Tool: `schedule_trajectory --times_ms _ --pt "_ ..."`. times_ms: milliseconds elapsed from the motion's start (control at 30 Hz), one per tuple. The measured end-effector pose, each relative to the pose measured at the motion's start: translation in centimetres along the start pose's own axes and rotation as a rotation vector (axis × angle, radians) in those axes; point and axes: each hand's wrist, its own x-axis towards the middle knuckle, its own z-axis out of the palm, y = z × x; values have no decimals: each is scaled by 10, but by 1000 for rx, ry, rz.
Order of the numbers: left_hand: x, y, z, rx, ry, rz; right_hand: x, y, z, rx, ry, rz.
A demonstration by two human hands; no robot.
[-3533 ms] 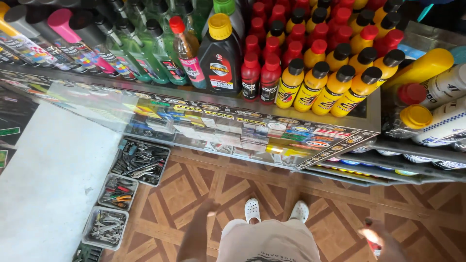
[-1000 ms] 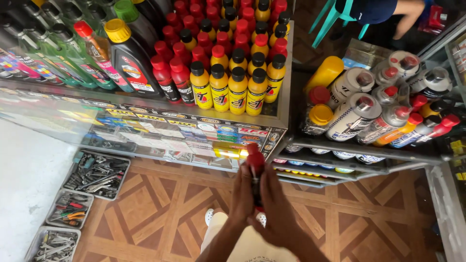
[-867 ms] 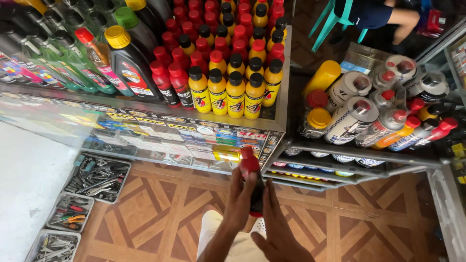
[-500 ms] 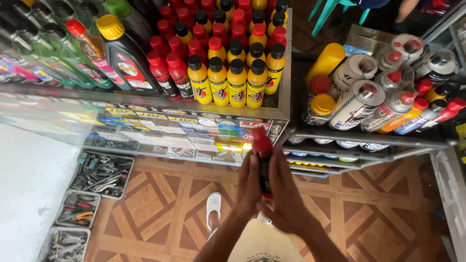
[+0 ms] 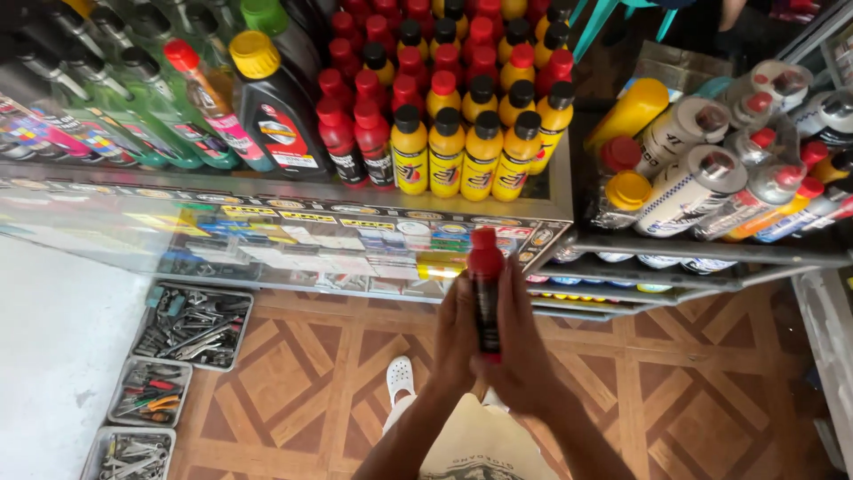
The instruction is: Inspecting and organizing various automotive fluid and spray bottles on a shelf.
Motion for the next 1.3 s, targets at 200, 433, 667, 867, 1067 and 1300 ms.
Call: schedule_trajectory --times_ms 200,433,667,867,1067,1300 --pt "-5 12 -20 -86 -27 10 2 -16 19 258 -61 66" --pt "-5 25 -27 -47 -99 -11 58 0 14 300 18 -5" --pt "6 26 -43 -65 -27 10 -17 -10 37 -52 -150 -119" --pt "-7 21 -30 -8 -240 2 30 -6 16 60 129 -76" --pt "7 25 -32 -163 -89 -38 7 -15 31 -87 60 -160" --pt "2 15 -21 27 -179 46 -6 -6 21 184 5 85"
